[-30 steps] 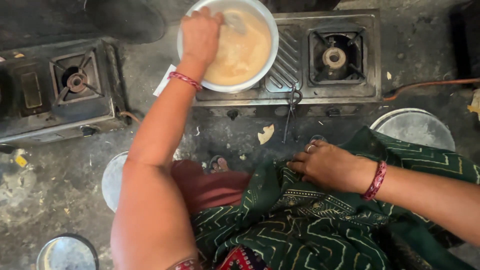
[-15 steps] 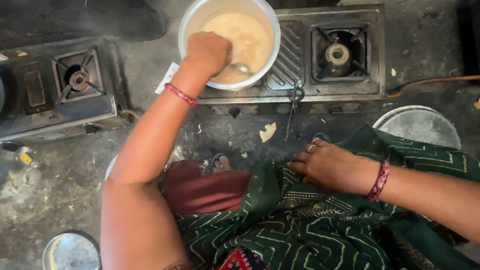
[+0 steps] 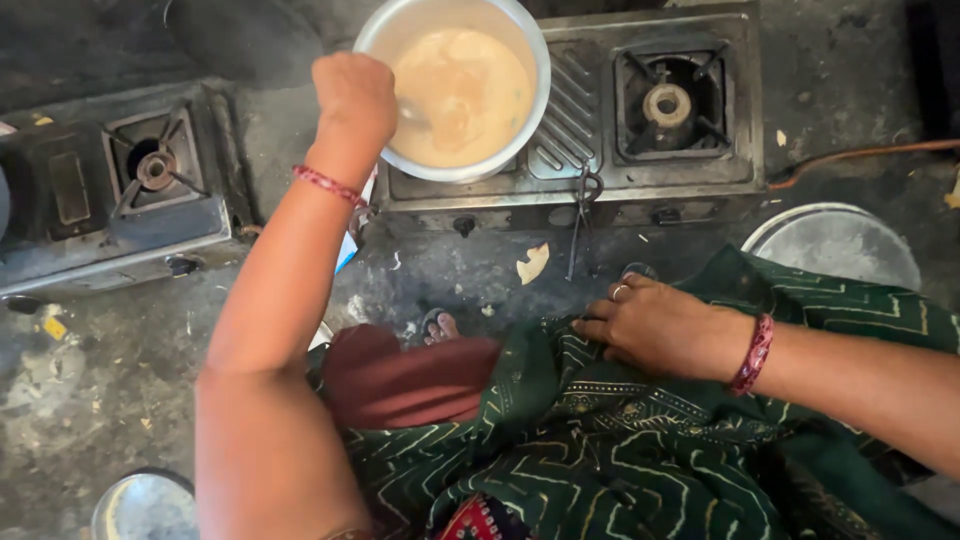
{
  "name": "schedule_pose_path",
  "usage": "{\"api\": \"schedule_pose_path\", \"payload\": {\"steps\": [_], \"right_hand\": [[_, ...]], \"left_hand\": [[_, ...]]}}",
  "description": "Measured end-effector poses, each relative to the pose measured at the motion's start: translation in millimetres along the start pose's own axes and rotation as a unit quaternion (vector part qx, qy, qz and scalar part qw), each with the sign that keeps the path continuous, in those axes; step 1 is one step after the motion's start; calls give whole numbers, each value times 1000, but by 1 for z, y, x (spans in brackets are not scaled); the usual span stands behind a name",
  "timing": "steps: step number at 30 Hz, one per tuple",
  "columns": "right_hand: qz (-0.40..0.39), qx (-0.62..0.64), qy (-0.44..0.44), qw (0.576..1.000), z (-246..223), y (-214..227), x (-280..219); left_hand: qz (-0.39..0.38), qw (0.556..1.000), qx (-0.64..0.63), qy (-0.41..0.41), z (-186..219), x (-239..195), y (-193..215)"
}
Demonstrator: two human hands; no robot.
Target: The person stirs a pot of tea on a stove with a spoon, then uses a strainer to filter the liquid. They stir the tea again before holding the strainer over the pot.
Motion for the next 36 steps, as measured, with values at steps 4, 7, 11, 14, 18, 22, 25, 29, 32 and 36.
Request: {"api": "schedule_pose_path", "payload": {"steps": [4, 7, 11, 14, 18, 22, 25, 29, 32, 36], "right_hand": [[-22, -9, -6, 1000, -4, -4, 1], [-22, -10, -7, 1000, -2, -5, 1], [0, -7, 2, 1000, 2, -5, 3], [-3, -10, 0, 1000, 1, -5, 2], [-12, -11, -7, 1000, -1, -3, -1], [29, -2, 13, 999, -6, 7, -1], [17, 0, 14, 1000, -11, 8, 0], [38, -5, 35, 999, -20, 15, -2], [49, -11, 53, 997, -25, 16, -1], [44, -9, 56, 997, -29, 15, 1]], "left_hand": [[-31, 998, -22, -53, 24, -20, 15], [30, 987, -113, -114, 55, -21, 30], [254, 943, -186, -106, 67, -7, 47], [367, 920, -115, -72, 51, 7, 41], [315, 948, -39, 17, 3, 13, 16], [45, 999, -22, 18, -13, 3, -1], [84, 994, -71, -8, -30, -38, 36], [297, 939, -158, -74, -64, -95, 94], [289, 939, -166, -89, -88, -105, 78], [143, 957, -242, -76, -103, -103, 21]]}}
Point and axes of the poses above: each hand's wrist, its own x-axis towards the middle knuckle, its own y-axis out of the back of the hand, z = x × y, the point moved 8 cm from there along x, towards the middle knuckle, and after that the axes turned 7 degrees about x, right-handed, at the moved point
